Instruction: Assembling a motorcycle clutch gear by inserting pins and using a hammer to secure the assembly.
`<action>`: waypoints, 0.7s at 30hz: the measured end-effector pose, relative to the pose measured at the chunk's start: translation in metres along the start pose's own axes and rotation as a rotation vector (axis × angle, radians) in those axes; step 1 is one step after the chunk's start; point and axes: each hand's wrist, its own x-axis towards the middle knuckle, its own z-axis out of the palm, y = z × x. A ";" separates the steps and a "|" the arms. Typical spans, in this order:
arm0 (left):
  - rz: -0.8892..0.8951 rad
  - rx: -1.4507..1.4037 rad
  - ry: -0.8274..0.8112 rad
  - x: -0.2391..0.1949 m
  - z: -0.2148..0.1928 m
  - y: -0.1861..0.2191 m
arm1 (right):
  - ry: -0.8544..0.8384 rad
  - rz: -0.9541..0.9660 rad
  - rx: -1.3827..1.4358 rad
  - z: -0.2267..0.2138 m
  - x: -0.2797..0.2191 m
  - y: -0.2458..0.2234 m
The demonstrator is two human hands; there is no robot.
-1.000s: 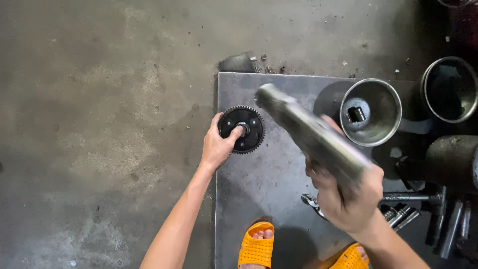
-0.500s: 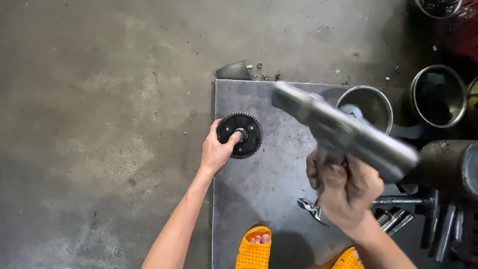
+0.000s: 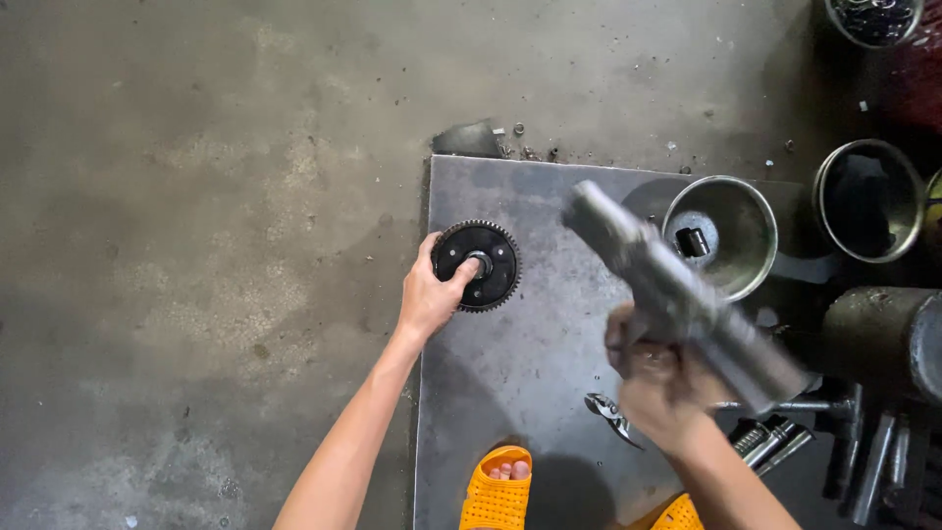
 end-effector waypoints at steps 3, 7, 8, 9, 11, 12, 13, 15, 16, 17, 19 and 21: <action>0.029 0.012 0.012 0.000 0.000 -0.001 | -0.030 -0.388 -0.971 -0.013 0.022 0.080; 0.034 0.026 0.023 0.001 0.001 -0.004 | -0.153 0.087 -1.092 0.036 0.043 -0.012; 0.020 0.014 0.021 0.001 0.001 -0.002 | -0.072 0.110 -1.026 0.037 0.041 -0.026; 0.006 0.002 0.018 0.003 0.001 0.000 | 0.009 0.132 -0.959 0.039 0.040 -0.041; 0.011 0.012 0.023 0.003 0.001 -0.008 | 0.053 -0.050 -0.846 0.045 0.030 -0.059; 0.034 0.028 0.019 0.006 0.002 -0.008 | 0.117 -0.238 -0.727 0.047 0.026 -0.069; 0.032 0.026 0.021 0.007 0.004 -0.009 | 0.113 -0.237 -0.728 0.022 0.013 -0.031; 0.068 0.014 0.043 0.007 0.005 -0.011 | 0.184 0.146 0.176 -0.026 -0.010 0.047; 0.072 0.017 0.043 0.007 0.003 -0.009 | 0.185 0.142 0.179 -0.011 0.010 0.049; 0.066 0.021 0.036 0.005 0.002 -0.007 | 0.066 0.181 -0.440 0.004 0.029 0.049; 0.068 0.027 0.037 0.004 0.002 -0.001 | -0.061 0.199 -1.054 0.022 0.053 0.030; 0.070 0.023 0.041 0.003 0.002 -0.003 | -0.035 0.248 -0.975 0.034 0.057 -0.003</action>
